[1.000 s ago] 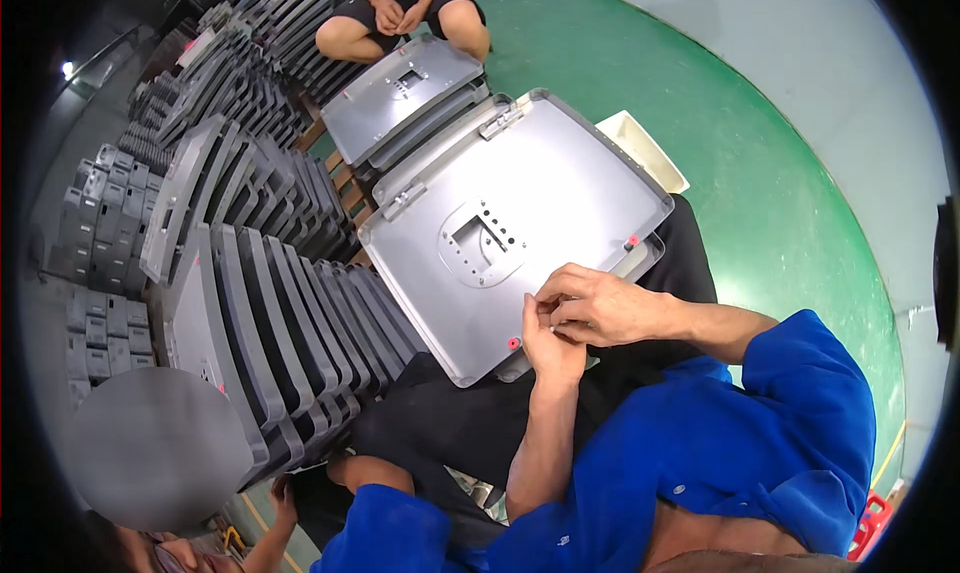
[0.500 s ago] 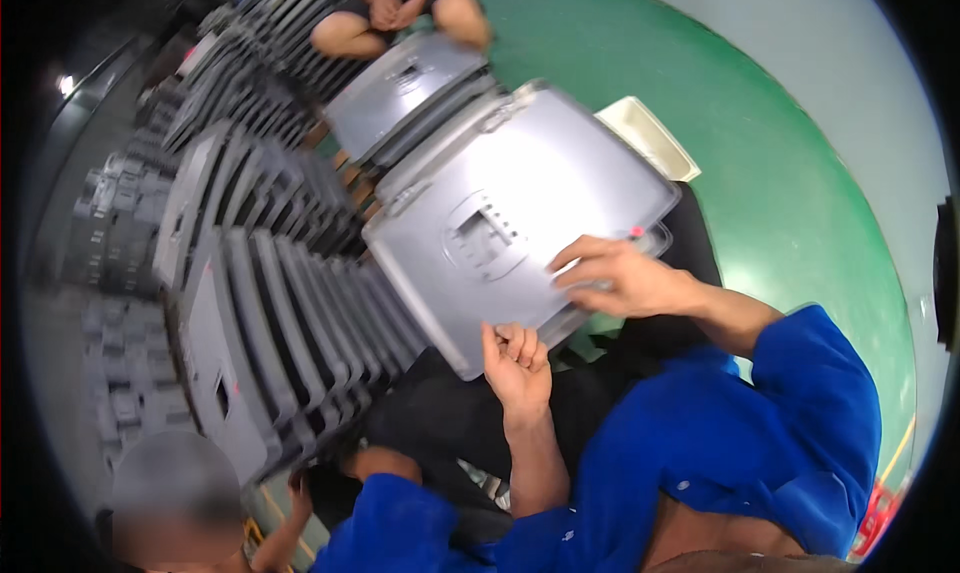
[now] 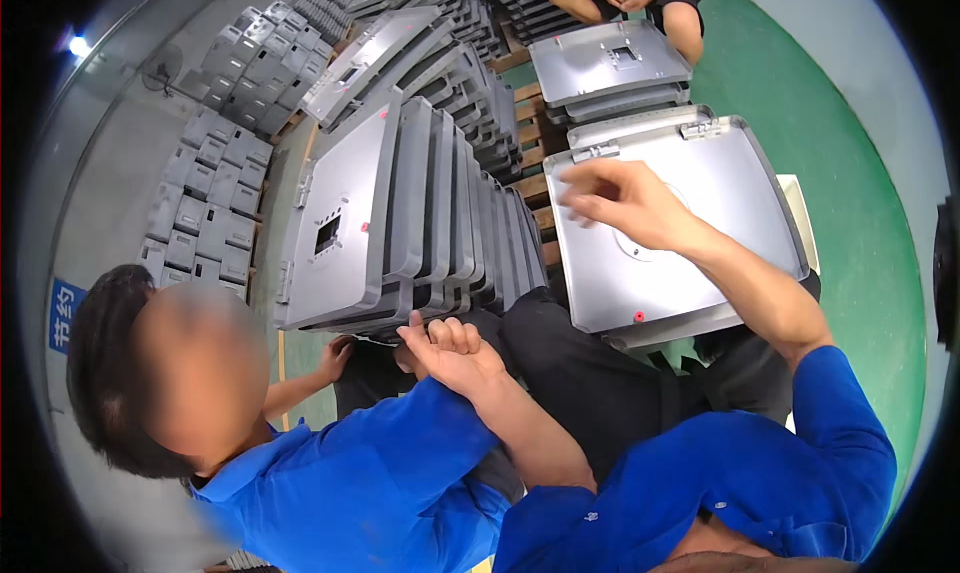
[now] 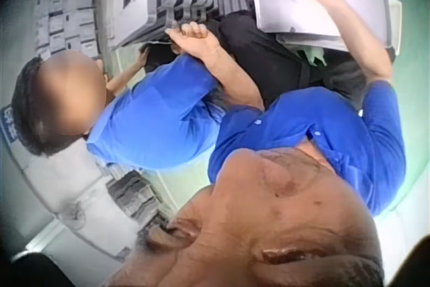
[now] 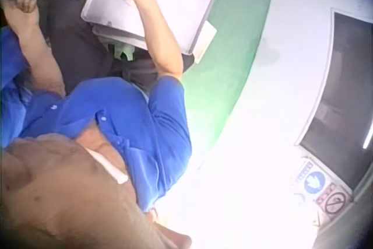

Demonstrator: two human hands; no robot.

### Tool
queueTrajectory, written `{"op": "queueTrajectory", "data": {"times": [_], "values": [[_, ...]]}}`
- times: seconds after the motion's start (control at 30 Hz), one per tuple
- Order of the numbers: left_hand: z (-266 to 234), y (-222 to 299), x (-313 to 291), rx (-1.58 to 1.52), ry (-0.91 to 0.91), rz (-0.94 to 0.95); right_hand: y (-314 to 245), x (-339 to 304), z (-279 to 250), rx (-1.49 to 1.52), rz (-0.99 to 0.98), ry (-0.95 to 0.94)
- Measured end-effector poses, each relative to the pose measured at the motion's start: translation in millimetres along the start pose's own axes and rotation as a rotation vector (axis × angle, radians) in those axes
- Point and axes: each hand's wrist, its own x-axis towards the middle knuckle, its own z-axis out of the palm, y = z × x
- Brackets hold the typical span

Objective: Assembling and inspecting metal plate components for industrial or electronic cases.

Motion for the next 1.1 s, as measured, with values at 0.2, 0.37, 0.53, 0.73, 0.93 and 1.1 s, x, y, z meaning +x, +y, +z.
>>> {"op": "queueTrajectory", "data": {"times": [0.2, 0.37, 0.53, 0.73, 0.93, 1.1], "values": [[6, -1, 38, 0.027, 0.143, 0.108, -11, 129, 94, 0.054, 0.147, -0.071], [7, 29, 50, 0.174, 0.219, 0.108, 33, 209, 194, -0.228, 0.172, -0.042], [12, 37, 63, 0.267, 0.14, 0.071, 52, 240, 224, -0.247, 0.415, 0.246], [-18, 51, 96, 0.099, 0.017, -0.135, 38, 245, 237, -0.058, 0.575, 0.359], [-278, 238, 335, 1.978, -0.971, 0.099, 43, 258, 263, -0.037, 0.566, 0.357], [-240, 197, 333, 1.705, -0.853, 0.008, 48, 269, 239, -0.098, 0.449, 0.561]]}}
